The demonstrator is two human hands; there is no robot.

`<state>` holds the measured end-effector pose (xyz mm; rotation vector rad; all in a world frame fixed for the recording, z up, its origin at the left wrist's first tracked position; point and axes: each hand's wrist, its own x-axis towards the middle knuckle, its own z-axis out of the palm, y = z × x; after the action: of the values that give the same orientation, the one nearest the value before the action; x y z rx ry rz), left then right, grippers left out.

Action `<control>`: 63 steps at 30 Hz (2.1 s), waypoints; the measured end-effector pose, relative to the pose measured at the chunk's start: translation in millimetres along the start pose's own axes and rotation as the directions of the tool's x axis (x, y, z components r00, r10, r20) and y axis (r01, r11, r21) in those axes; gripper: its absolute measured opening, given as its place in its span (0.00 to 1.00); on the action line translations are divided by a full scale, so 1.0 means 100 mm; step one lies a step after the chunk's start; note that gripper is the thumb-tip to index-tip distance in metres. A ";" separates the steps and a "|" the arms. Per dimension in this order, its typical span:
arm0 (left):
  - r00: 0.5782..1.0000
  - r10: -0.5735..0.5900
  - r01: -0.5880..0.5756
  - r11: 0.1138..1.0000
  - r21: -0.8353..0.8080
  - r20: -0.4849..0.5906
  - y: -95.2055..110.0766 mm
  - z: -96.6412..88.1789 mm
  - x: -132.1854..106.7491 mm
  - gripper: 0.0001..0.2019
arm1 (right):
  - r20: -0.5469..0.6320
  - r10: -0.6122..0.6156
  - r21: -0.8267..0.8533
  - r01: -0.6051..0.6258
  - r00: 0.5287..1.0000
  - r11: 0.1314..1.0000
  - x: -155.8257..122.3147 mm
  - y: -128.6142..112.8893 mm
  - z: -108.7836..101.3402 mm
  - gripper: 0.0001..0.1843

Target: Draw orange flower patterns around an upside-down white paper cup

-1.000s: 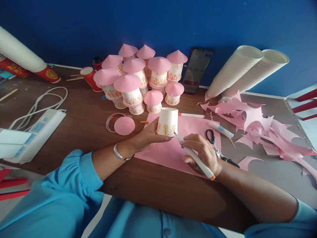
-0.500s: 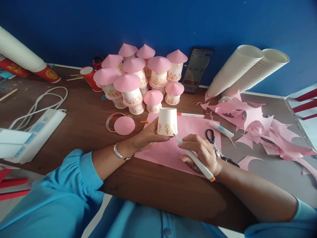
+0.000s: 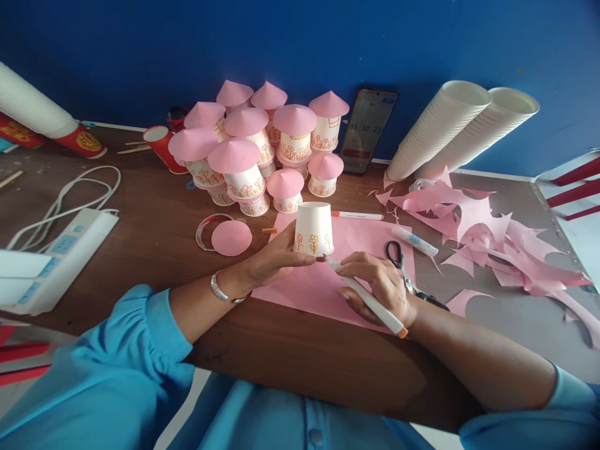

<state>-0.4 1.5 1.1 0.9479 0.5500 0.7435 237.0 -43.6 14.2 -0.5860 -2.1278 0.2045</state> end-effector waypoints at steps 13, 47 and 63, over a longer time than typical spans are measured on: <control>1.000 -0.010 0.010 1.000 0.011 -0.006 0.02 0.02 0.00 0.23 | -0.004 -0.022 -0.075 0.022 1.000 0.997 0.02 -0.02 0.00 0.08; 1.000 -0.016 0.015 0.999 -0.035 -0.021 0.00 0.03 0.00 0.24 | -0.015 -0.004 -0.063 0.003 1.000 0.998 0.00 -0.02 0.01 0.12; 1.000 -0.002 0.003 1.000 -0.007 0.023 0.00 0.01 0.00 0.21 | 0.037 -0.025 -0.017 0.026 0.999 1.000 0.00 0.00 -0.02 0.07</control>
<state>0.5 1.0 2.1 0.9478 0.5279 0.7310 238.4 -44.2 15.3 -0.5684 -2.1737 0.1844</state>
